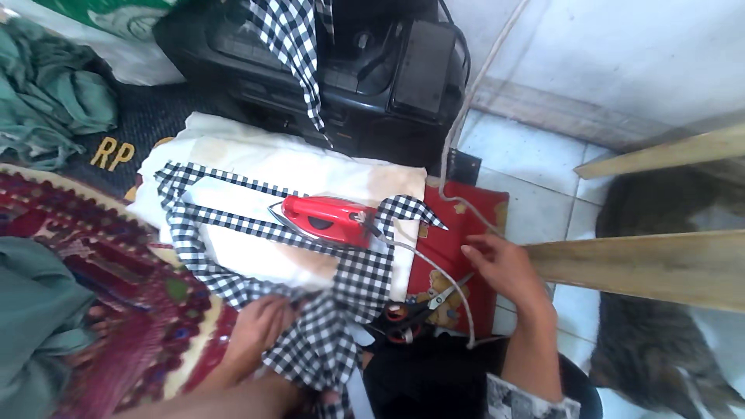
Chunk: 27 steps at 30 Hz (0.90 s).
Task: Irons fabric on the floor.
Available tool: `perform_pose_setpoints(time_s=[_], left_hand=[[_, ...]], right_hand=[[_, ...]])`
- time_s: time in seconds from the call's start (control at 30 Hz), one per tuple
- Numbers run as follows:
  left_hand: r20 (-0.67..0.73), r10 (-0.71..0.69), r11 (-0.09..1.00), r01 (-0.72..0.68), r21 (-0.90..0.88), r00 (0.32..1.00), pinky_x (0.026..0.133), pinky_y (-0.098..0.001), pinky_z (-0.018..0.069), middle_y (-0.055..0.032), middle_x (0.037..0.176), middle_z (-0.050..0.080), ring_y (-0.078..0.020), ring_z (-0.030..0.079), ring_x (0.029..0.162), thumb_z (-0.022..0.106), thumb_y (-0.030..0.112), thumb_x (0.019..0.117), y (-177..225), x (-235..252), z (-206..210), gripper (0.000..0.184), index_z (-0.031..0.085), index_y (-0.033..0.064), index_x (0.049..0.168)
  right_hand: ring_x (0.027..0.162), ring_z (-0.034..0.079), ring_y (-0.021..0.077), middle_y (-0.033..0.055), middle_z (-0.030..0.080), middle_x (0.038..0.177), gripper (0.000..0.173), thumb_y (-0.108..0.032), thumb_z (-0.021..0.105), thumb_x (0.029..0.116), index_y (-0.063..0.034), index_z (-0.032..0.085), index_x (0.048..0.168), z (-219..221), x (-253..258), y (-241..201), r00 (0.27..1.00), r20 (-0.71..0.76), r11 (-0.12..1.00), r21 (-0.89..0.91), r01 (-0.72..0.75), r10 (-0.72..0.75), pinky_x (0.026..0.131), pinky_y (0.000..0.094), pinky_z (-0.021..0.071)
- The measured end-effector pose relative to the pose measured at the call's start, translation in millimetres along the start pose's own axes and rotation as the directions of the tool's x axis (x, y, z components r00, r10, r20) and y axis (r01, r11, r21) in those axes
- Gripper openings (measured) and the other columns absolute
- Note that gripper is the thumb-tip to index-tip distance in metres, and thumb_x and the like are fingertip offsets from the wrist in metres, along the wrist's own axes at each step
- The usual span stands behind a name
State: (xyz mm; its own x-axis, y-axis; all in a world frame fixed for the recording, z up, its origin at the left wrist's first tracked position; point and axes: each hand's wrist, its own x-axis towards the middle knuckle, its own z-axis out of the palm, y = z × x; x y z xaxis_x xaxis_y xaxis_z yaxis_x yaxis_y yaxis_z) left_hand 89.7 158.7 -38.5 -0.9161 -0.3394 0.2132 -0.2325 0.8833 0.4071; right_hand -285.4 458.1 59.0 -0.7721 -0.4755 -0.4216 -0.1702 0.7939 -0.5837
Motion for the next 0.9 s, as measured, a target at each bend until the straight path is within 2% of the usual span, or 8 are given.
perform_pose_setpoints(time_s=[0.5,0.6,0.67,0.73,0.8,0.9], left_hand=[[-0.003,-0.002,1.000,0.002,-0.014,1.000,0.081,-0.0546,0.0566,-0.0231,0.104,0.071,-0.0413,0.070,0.092,0.051,0.017,0.1000,-3,-2,2,0.030,0.074,-0.0008,0.107],[0.067,-0.080,0.996,0.082,-0.030,0.995,0.088,-0.0603,0.0534,-0.0224,0.108,0.072,-0.0431,0.070,0.100,0.046,0.022,0.1024,1,3,-7,0.037,0.073,-0.0013,0.112],[0.106,-0.159,0.985,0.165,-0.052,0.982,0.095,-0.0635,0.0490,-0.0255,0.113,0.070,-0.0459,0.067,0.107,0.043,0.023,0.1047,12,24,-25,0.041,0.069,-0.0043,0.119],[0.040,-0.152,0.987,0.154,-0.051,0.988,0.095,-0.0603,0.0505,-0.0279,0.116,0.068,-0.0460,0.065,0.109,0.044,0.022,0.1055,23,54,-41,0.040,0.067,-0.0066,0.121],[-0.043,-0.075,0.996,0.073,-0.054,0.996,0.096,-0.0587,0.0503,-0.0302,0.124,0.064,-0.0469,0.063,0.113,0.048,0.021,0.1042,28,88,-53,0.038,0.065,-0.0077,0.122],[-0.078,0.102,0.994,-0.104,-0.030,0.992,0.102,-0.0598,0.0452,-0.0307,0.137,0.057,-0.0469,0.059,0.120,0.051,0.020,0.1036,31,139,-64,0.038,0.063,-0.0065,0.128]], right_hand=[[0.094,0.072,0.0264,0.0149,0.072,0.112,0.035,-0.026,0.066,0.1021,-0.0036,0.067,0.129,2,1,-1,1.000,0.016,1.000,-0.001,-0.015,0.015,0.087,0.0491,0.0574],[0.094,0.072,0.0264,0.0148,0.072,0.112,0.035,-0.026,0.066,0.1020,-0.0035,0.067,0.129,2,1,-1,1.000,0.024,1.000,0.004,-0.012,0.012,0.087,0.0490,0.0575],[0.094,0.072,0.0265,0.0157,0.073,0.111,0.035,-0.025,0.066,0.1017,-0.0027,0.067,0.128,3,2,0,1.000,0.020,1.000,0.009,0.004,-0.005,0.087,0.0490,0.0580],[0.093,0.072,0.0270,0.0161,0.072,0.110,0.034,-0.025,0.067,0.1016,-0.0020,0.067,0.127,4,2,1,1.000,0.015,1.000,0.011,0.018,-0.019,0.086,0.0496,0.0581],[0.094,0.072,0.0278,0.0165,0.072,0.111,0.034,-0.025,0.067,0.1015,-0.0022,0.067,0.127,5,2,1,1.000,0.015,1.000,0.011,0.022,-0.022,0.087,0.0507,0.0576],[0.095,0.072,0.0276,0.0161,0.072,0.110,0.034,-0.025,0.067,0.1013,-0.0023,0.067,0.127,5,2,-1,1.000,0.011,1.000,0.011,0.019,-0.019,0.088,0.0505,0.0576]])
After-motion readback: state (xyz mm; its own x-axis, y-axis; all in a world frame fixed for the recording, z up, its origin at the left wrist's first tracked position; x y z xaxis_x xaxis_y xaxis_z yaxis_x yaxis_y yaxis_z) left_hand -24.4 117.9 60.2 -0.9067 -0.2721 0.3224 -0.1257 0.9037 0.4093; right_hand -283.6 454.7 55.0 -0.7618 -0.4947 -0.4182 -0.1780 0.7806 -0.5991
